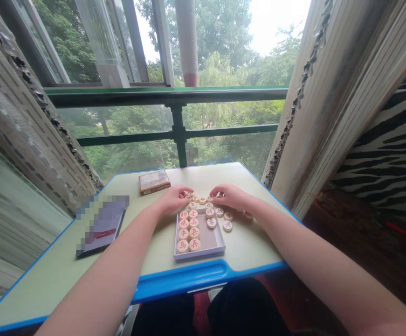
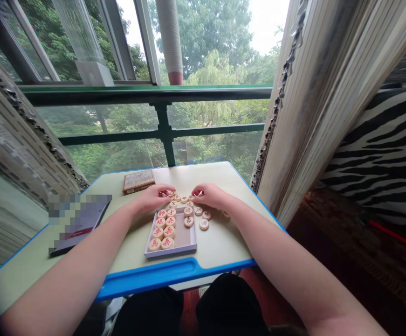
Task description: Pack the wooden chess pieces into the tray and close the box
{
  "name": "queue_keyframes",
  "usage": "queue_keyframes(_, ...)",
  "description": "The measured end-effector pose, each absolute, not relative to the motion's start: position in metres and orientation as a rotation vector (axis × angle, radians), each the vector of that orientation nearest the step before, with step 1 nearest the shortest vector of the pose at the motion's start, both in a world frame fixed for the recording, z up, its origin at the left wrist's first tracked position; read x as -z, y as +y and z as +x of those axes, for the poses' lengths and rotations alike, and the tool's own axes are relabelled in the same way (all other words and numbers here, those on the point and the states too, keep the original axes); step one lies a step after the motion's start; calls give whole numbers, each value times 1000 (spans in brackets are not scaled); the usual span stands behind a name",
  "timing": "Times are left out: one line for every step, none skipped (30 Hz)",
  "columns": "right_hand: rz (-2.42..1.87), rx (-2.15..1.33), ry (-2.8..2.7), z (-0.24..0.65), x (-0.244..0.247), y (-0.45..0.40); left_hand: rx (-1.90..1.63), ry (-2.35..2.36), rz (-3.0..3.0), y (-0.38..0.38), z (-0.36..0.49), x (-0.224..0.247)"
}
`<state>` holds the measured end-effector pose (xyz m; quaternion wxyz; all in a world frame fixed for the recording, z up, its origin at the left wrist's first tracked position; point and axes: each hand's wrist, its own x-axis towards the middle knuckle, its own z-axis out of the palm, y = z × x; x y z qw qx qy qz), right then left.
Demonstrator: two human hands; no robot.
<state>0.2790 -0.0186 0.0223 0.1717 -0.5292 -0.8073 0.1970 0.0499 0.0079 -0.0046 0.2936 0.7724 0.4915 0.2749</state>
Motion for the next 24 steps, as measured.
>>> queue_keyframes(-1502, -562, -2289, 279, -22, -19, -733, 1317, 2044, 8, 50, 5)
queue_keyframes(-1502, -568, -2286, 279, -23, -19, -732, 1321, 2032, 8, 50, 5)
queue_keyframes(-1505, -579, -2279, 278, -23, -19, -730, 1320, 2022, 8, 50, 5)
queue_keyframes(-1507, -589, -2270, 278, -23, -20, -729, 1315, 2014, 8, 50, 5)
queue_keyframes(-1506, -595, -2263, 278, -23, -20, -726, 1309, 2008, 8, 50, 5)
queue_keyframes(-1499, -595, -2261, 277, -23, -20, -725, 1304, 2005, 8, 50, 4)
queue_keyframes(-1486, -590, -2262, 277, -23, -21, -723, 1303, 2003, 8, 50, 4)
queue_keyframes(-1471, -582, -2262, 277, -24, -21, -721, 1303, 2002, 8, 50, 3)
queue_keyframes(-1456, -574, -2258, 277, -24, -21, -720, 1305, 2001, 8, 50, 3)
queue_keyframes(-1447, -572, -2254, 277, -25, -22, -716, 1307, 1999, 8, 50, 3)
queue_keyframes(-1445, -575, -2249, 277, -25, -22, -711, 1308, 1997, 8, 50, 2)
queue_keyframes(-1449, -578, -2250, 277, -25, -22, -708, 1310, 1996, 7, 51, 2)
queue_keyframes(-1453, -580, -2258, 278, -24, -21, -705, 1311, 1998, 7, 51, 2)
queue_keyframes(-1455, -580, -2274, 278, -24, -21, -706, 1313, 2000, 7, 51, 2)
queue_keyframes(-1454, -578, -2293, 279, -23, -21, -707, 1313, 2002, 7, 51, 3)
queue_keyframes(-1449, -569, -2312, 279, -23, -20, -708, 1311, 2006, 7, 51, 3)
queue_keyframes(-1445, -553, -2328, 279, -22, -20, -706, 1311, 2010, 7, 51, 3)
queue_keyframes(-1445, -533, -2342, 279, -22, -20, -702, 1311, 2014, 7, 52, 2)
queue_keyframes(-1453, -510, -2352, 279, -22, -20, -699, 1312, 2018, 7, 52, 2)
queue_keyframes(-1465, -487, -2360, 279, -22, -20, -697, 1312, 2024, 6, 52, 2)
queue_keyframes(-1482, -467, -2364, 279, -23, -21, -700, 1310, 2029, 6, 52, 1)
queue_keyframes(-1499, -453, -2366, 279, -24, -21, -711, 1307, 2033, 5, 52, 1)
queue_keyframes(-1517, -441, -2367, 279, -25, -21, -725, 1301, 2034, 4, 52, 0)
queue_keyframes(-1531, -430, -2369, 279, -26, -22, -736, 1298, 2032, 3, 52, -1)
